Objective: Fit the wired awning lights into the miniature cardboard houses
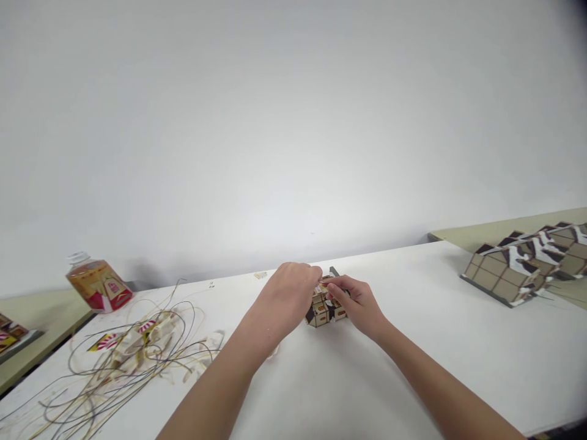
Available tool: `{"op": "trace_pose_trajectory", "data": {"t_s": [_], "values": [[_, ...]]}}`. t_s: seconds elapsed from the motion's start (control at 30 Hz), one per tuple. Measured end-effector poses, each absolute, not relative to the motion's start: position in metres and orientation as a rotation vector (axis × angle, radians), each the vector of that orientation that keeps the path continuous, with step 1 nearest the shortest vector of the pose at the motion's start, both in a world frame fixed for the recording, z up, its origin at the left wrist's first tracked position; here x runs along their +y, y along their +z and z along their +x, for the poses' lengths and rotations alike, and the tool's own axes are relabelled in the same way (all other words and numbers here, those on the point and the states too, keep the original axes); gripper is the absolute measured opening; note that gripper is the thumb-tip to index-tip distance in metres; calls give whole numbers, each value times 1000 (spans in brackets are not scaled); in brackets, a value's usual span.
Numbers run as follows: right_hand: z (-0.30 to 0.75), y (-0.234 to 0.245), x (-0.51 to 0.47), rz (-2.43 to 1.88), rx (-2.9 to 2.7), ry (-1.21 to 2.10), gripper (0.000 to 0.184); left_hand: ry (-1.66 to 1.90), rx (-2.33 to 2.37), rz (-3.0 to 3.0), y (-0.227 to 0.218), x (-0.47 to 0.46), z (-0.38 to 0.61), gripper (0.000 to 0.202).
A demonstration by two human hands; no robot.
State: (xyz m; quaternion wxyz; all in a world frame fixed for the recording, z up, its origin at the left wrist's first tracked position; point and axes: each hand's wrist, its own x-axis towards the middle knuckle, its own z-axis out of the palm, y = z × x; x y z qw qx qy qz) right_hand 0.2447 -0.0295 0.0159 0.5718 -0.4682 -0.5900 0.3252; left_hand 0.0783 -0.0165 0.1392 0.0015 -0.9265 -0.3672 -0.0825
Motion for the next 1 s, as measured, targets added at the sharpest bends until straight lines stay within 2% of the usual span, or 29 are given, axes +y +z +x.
{"op": "trace_pose_trajectory", "data": {"t_s": [0.4,0.67,1.0], "values": [[251,13,-28,-1056,-1379,700,23,-257,-1181,-2936,140,-15,77,27],[247,18,-31,-998,-1474,543,16,-204,-1284,-3034,132,-19,79,35],[246,15,-31,-963,-1417,598,14,-151,-1147,-2938,131,-15,81,34]]}}
